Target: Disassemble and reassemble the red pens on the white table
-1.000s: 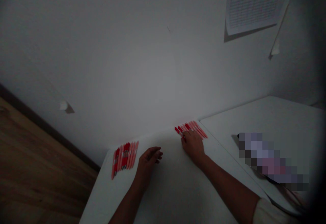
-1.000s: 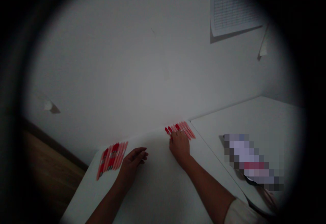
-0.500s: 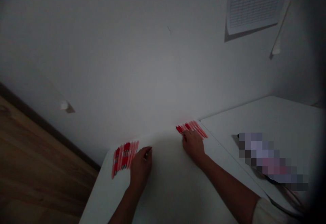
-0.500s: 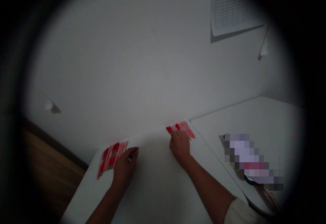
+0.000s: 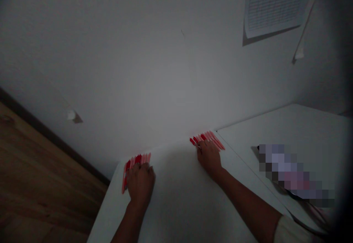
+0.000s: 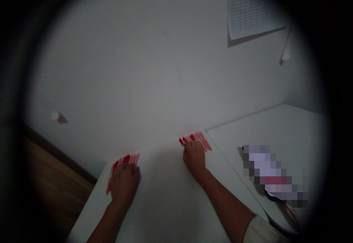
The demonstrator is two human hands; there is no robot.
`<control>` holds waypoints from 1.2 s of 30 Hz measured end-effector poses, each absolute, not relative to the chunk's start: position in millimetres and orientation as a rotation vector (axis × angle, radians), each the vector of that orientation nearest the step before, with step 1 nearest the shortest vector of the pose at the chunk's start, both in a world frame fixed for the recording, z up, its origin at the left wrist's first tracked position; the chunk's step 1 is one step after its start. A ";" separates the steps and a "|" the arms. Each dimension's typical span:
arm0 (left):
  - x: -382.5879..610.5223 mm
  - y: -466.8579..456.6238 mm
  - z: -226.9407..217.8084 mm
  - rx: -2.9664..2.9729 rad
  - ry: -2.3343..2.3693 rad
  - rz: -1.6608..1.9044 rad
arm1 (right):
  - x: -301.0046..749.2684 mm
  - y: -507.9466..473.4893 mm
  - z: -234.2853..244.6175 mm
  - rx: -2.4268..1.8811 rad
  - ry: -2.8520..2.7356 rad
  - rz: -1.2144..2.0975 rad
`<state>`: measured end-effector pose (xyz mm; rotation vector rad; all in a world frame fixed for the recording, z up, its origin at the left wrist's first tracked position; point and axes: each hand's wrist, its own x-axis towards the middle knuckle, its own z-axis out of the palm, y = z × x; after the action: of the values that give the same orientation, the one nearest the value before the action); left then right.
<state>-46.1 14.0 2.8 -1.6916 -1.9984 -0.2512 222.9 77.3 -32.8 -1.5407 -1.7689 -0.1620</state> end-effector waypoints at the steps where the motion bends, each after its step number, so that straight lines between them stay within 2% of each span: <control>1: -46.1 14.0 2.5 -1.689 -1.998 -0.248 | 222.5 76.8 -32.8 -1.523 -1.772 -0.157; 13: -41.9 15.8 1.4 -1.727 -2.017 -0.321 | 211.0 66.6 -27.2 -1.211 -1.819 0.008; 17: -36.6 15.2 6.2 -1.835 -2.097 -0.634 | 201.4 57.8 -24.9 -1.046 -1.823 0.328; 23: -13.2 11.5 12.4 -2.108 -2.085 -1.523 | 184.6 53.3 -25.3 -0.962 -1.601 1.071; 26: 0.2 5.7 12.6 -2.366 -1.952 -1.564 | 179.8 53.9 -26.0 -0.893 -1.434 1.341; 31: 6.7 1.1 11.8 -2.559 -1.884 -1.492 | 179.2 54.8 -28.7 -0.792 -1.255 1.479; 34: 1.1 5.2 11.7 -2.516 -2.023 -1.546 | 181.0 56.6 -29.3 -0.765 -1.119 1.571; 36: -3.9 9.7 10.8 -2.410 -2.215 -1.711 | 182.3 57.9 -29.1 -0.752 -1.025 1.626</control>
<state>-3.9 9.7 10.8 -2.4096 -2.2154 -1.7111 182.3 57.9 -29.1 -0.7521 -1.0251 1.6257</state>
